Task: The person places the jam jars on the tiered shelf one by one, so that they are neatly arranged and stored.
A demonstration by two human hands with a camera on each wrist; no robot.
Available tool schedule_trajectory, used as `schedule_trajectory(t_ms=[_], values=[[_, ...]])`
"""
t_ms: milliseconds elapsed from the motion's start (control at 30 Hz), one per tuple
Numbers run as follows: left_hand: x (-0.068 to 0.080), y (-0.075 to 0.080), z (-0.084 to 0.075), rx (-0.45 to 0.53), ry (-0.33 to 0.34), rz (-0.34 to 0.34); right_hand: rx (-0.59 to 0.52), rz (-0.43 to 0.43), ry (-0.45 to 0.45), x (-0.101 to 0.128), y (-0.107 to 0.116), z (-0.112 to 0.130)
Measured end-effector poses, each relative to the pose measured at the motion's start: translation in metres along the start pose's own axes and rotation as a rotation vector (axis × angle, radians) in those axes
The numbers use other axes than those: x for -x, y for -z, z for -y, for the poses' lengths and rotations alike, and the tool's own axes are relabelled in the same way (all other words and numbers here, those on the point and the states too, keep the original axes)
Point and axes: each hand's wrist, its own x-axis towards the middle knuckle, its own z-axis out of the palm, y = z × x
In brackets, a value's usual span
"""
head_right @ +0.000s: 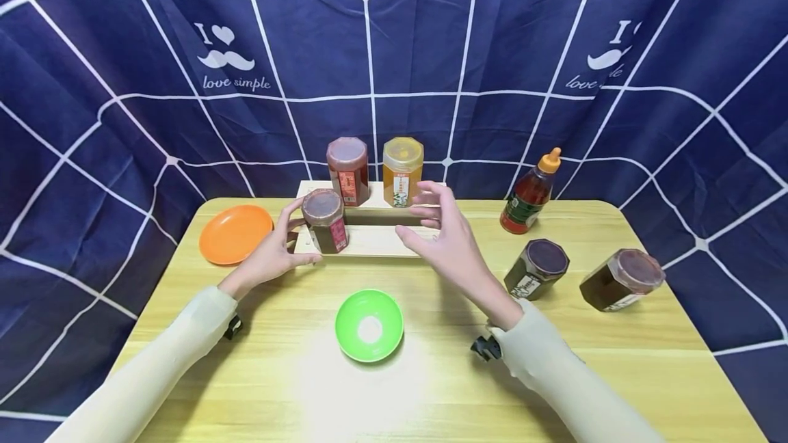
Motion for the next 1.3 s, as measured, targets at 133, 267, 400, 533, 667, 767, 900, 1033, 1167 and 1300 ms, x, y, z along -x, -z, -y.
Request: schedule_trajectory(t_ms=[133, 267, 400, 533, 667, 767, 900, 1033, 1167, 1300], values=[[0.000, 0.000, -0.001, 0.003, 0.003, -0.004, 0.026, -0.033, 0.005, 0.007, 0.017, 0.002], [0.000, -0.001, 0.000, 0.000, -0.004, -0.008, 0.044, -0.061, 0.027, 0.014, 0.032, 0.003], [-0.001, 0.000, 0.002, 0.003, -0.005, -0.006, 0.037, -0.087, 0.028, 0.021, 0.046, 0.000], [-0.002, -0.001, 0.002, 0.009, -0.007, -0.005, 0.025, -0.122, 0.023, 0.028, 0.060, -0.003], [-0.002, -0.001, 0.003, 0.006, -0.007, -0.005, 0.038, -0.165, 0.029, 0.035, 0.075, -0.006], [-0.001, -0.001, 0.003, 0.004, -0.006, -0.004, 0.041, -0.188, 0.027, 0.041, 0.087, -0.009], [0.000, -0.001, 0.001, 0.006, -0.003, -0.002, 0.064, -0.220, 0.006, 0.049, 0.104, -0.014], [0.000, 0.000, 0.000, 0.003, 0.001, -0.001, 0.105, -0.267, -0.019, 0.058, 0.120, -0.022], [-0.001, 0.000, -0.001, 0.000, 0.012, 0.001, 0.134, -0.310, -0.041, 0.067, 0.132, -0.031], [-0.001, 0.000, -0.001, -0.003, 0.020, 0.001, 0.166, -0.323, -0.077, 0.076, 0.139, -0.040]])
